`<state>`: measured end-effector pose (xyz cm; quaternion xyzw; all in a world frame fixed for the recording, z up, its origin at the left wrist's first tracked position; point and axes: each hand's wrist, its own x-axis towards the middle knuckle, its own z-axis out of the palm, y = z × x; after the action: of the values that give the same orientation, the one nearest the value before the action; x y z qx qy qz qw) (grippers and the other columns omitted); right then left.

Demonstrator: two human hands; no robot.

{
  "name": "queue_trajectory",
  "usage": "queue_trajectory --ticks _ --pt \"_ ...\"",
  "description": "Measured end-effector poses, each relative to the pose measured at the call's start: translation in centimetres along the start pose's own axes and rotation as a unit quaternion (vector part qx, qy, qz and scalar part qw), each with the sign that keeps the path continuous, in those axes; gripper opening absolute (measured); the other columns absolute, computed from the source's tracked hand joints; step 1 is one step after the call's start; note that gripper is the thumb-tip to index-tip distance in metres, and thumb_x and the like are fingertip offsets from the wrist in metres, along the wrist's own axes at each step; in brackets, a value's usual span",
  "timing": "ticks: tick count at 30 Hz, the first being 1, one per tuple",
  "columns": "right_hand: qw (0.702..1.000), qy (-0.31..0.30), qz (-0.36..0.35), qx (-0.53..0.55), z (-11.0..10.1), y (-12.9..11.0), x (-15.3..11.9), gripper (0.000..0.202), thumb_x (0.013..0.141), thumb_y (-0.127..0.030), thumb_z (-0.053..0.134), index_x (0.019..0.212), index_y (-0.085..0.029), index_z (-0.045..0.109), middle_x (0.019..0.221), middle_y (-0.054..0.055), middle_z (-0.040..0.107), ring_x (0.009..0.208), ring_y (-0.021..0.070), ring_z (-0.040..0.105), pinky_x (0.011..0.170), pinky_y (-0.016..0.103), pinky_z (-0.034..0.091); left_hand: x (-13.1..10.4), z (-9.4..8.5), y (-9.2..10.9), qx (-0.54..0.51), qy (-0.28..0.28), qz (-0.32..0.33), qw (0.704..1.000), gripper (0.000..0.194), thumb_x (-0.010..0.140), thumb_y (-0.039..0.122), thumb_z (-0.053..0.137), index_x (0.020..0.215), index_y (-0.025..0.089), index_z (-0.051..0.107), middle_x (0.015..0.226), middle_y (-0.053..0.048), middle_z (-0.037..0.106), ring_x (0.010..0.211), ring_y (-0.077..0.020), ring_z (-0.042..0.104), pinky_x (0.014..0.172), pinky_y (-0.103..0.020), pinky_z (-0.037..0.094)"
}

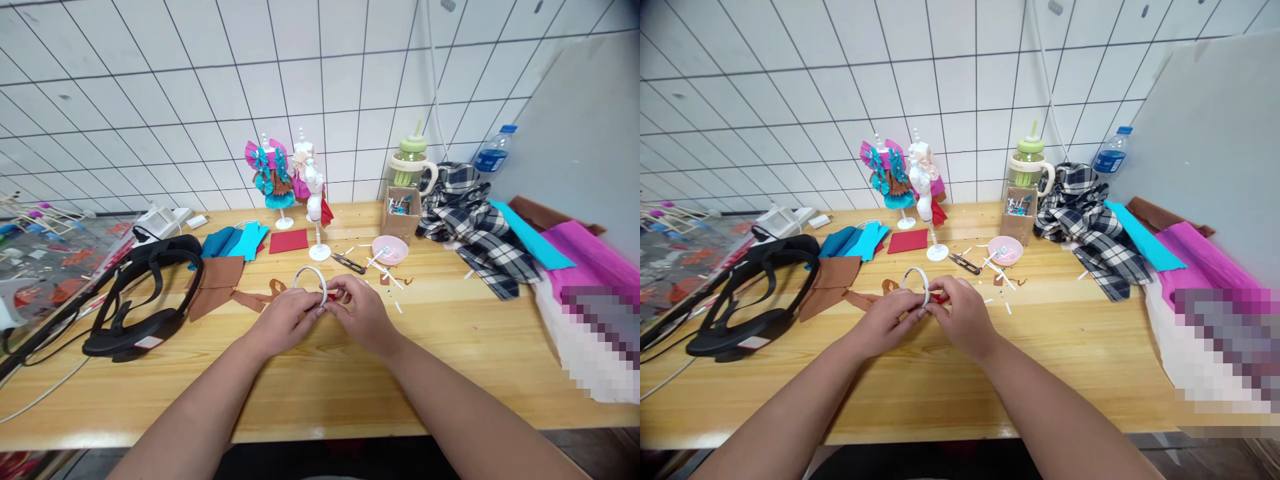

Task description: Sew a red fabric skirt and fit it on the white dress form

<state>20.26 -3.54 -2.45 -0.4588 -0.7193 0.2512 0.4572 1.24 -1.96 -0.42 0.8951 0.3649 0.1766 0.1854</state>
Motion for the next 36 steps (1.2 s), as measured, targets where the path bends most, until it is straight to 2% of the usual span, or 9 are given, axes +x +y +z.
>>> queue_trajectory --ticks 3,12,16,19,23,25,29,32,36 --pt "1.000 -0.002 0.004 -0.005 0.06 -0.17 -0.09 0.026 0.082 -0.021 0.063 0.108 -0.023 0.059 0.102 0.002 0.070 0.085 0.0178 0.062 0.078 0.032 0.048 0.03 -0.07 0.08 0.014 -0.008 -0.006 1.000 0.025 0.097 0.030 0.040 0.104 0.022 0.062 0.086 -0.004 0.067 0.079 -0.0185 0.058 0.072 -0.031 0.041" --pt "0.999 -0.038 0.006 -0.024 -0.09 0.13 0.07 0.007 0.081 -0.017 0.063 0.083 -0.022 0.059 0.084 0.000 0.068 0.082 0.0172 0.059 0.074 0.030 0.044 0.06 -0.06 -0.14 0.052 -0.042 -0.005 0.998 0.027 0.098 0.032 0.036 0.093 0.019 0.060 0.079 -0.003 0.063 0.075 -0.0173 0.057 0.068 -0.029 0.039" --pt "1.000 -0.005 0.028 0.005 0.09 0.17 -0.05 0.017 0.079 -0.020 0.066 0.092 -0.022 0.056 0.098 0.001 0.068 0.079 0.0160 0.059 0.072 0.030 0.045 0.01 -0.14 -0.09 0.022 -0.038 -0.014 0.999 0.026 0.098 0.031 0.036 0.098 0.020 0.060 0.083 -0.003 0.064 0.078 -0.0169 0.058 0.070 -0.029 0.039" --pt "1.000 0.008 0.026 0.014 0.17 0.13 -0.08 0.031 0.078 -0.021 0.068 0.107 -0.023 0.057 0.105 0.002 0.068 0.077 0.0153 0.060 0.072 0.029 0.046 0.02 -0.16 -0.03 -0.002 -0.026 -0.014 1.000 0.027 0.098 0.030 0.036 0.102 0.020 0.060 0.085 -0.003 0.065 0.079 -0.0164 0.058 0.071 -0.028 0.040" --pt "1.000 0.009 0.000 -0.001 0.09 0.15 0.06 0.006 0.082 -0.019 0.064 0.088 -0.022 0.065 0.088 0.001 0.069 0.074 0.0151 0.060 0.069 0.028 0.046 0.01 -0.14 -0.06 -0.010 -0.003 -0.014 1.000 0.026 0.098 0.029 0.037 0.101 0.020 0.061 0.085 -0.002 0.066 0.078 -0.0163 0.057 0.071 -0.028 0.039" --pt "1.000 0.010 -0.009 0.000 -0.02 0.12 0.13 0.004 0.084 -0.019 0.063 0.082 -0.022 0.066 0.085 0.000 0.068 0.074 0.0142 0.059 0.069 0.027 0.045 0.01 -0.12 -0.15 -0.002 0.011 -0.020 1.000 0.025 0.097 0.028 0.038 0.099 0.020 0.062 0.082 -0.002 0.066 0.076 -0.0164 0.056 0.071 -0.029 0.038" --pt "1.000 0.008 -0.024 0.002 -0.10 -0.14 0.07 0.003 0.084 -0.020 0.065 0.083 -0.021 0.067 0.083 0.001 0.065 0.076 0.0139 0.058 0.070 0.026 0.045 0.14 0.08 -0.24 0.021 0.050 -0.041 0.998 0.024 0.092 0.024 0.043 0.081 0.019 0.063 0.066 0.000 0.060 0.066 -0.0151 0.051 0.065 -0.028 0.035" --pt "0.999 -0.002 -0.039 0.003 0.00 -0.48 -0.12 0.004 0.085 -0.019 0.063 0.083 -0.020 0.066 0.083 0.001 0.064 0.077 0.0139 0.058 0.069 0.026 0.044 0.31 0.44 -0.24 0.027 0.094 -0.060 0.993 0.024 0.085 0.019 0.047 0.062 0.018 0.055 0.055 0.002 0.051 0.058 -0.0132 0.046 0.058 -0.026 0.032" --pt "0.999 0.003 -0.051 0.003 -0.01 -0.76 -0.30 0.005 0.086 -0.018 0.062 0.084 -0.020 0.066 0.083 0.001 0.064 0.079 0.0146 0.058 0.071 0.027 0.044 0.28 0.67 -0.16 0.004 0.133 -0.041 0.990 0.025 0.080 0.018 0.049 0.055 0.017 0.051 0.050 0.004 0.044 0.051 -0.0103 0.043 0.052 -0.023 0.029"
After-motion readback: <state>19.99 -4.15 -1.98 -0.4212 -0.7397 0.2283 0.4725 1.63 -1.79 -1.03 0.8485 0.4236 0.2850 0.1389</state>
